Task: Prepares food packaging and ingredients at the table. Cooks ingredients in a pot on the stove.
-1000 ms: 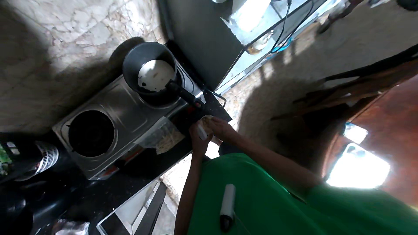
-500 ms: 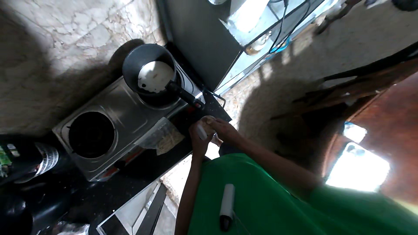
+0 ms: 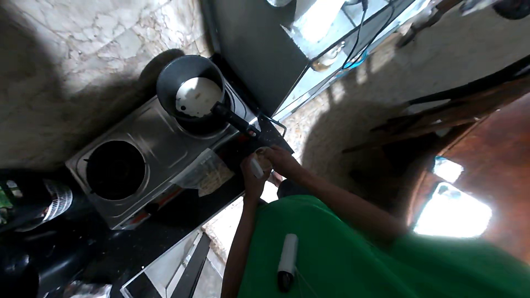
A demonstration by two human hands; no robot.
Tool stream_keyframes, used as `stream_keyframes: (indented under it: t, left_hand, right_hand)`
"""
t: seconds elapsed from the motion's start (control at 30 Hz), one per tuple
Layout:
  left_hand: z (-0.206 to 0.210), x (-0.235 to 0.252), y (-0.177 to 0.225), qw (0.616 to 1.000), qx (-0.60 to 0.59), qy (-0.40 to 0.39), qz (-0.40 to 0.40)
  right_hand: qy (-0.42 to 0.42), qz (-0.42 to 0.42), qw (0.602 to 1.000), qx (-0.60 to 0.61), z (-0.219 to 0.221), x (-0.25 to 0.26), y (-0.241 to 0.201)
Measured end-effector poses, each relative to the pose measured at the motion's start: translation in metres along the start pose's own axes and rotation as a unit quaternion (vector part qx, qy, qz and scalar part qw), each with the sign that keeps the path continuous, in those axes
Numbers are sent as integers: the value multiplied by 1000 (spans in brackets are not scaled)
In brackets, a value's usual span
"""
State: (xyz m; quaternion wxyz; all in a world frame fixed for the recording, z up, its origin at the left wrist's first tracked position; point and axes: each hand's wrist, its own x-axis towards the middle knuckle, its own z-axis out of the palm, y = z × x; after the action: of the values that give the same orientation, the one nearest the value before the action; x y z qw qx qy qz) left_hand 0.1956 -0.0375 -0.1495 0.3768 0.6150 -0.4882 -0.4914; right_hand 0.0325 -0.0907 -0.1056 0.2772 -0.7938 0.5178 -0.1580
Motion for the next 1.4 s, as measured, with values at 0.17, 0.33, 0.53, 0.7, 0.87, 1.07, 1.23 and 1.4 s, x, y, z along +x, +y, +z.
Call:
stream_keyframes:
  t: [0.17, 0.33, 0.53, 0.7, 0.87, 1.07, 1.23, 1.4]
  left_hand:
    - [0, 0, -4, 1000, 1, -1, 9]
    - [-2, 0, 1, 1000, -1, -2, 6]
    - [-4, 2, -1, 1000, 19, -4, 16]
    - [-17, 5, 2, 997, 74, -20, 12]
    - [-32, 2, 5, 996, 86, -26, 7]
    - [-26, 6, 32, 963, 239, -39, 121]
    - [11, 26, 41, 911, 350, -105, 193]
    - [27, 38, 47, 857, 475, -100, 174]
  right_hand:
    - [-29, 40, 999, 16, -2, 1, -10]
    - [-55, 21, 998, -10, -2, 3, -15]
    - [-157, 12, 987, -6, -16, -3, -11]
    - [-149, -105, 981, -64, -29, -5, 3]
    - [-139, -130, 976, -106, -26, -21, 14]
    - [26, 44, 990, 128, -17, -44, 33]
    - [23, 131, 952, 274, 36, -46, 48]
    - [82, 145, 905, 392, 38, -25, 23]
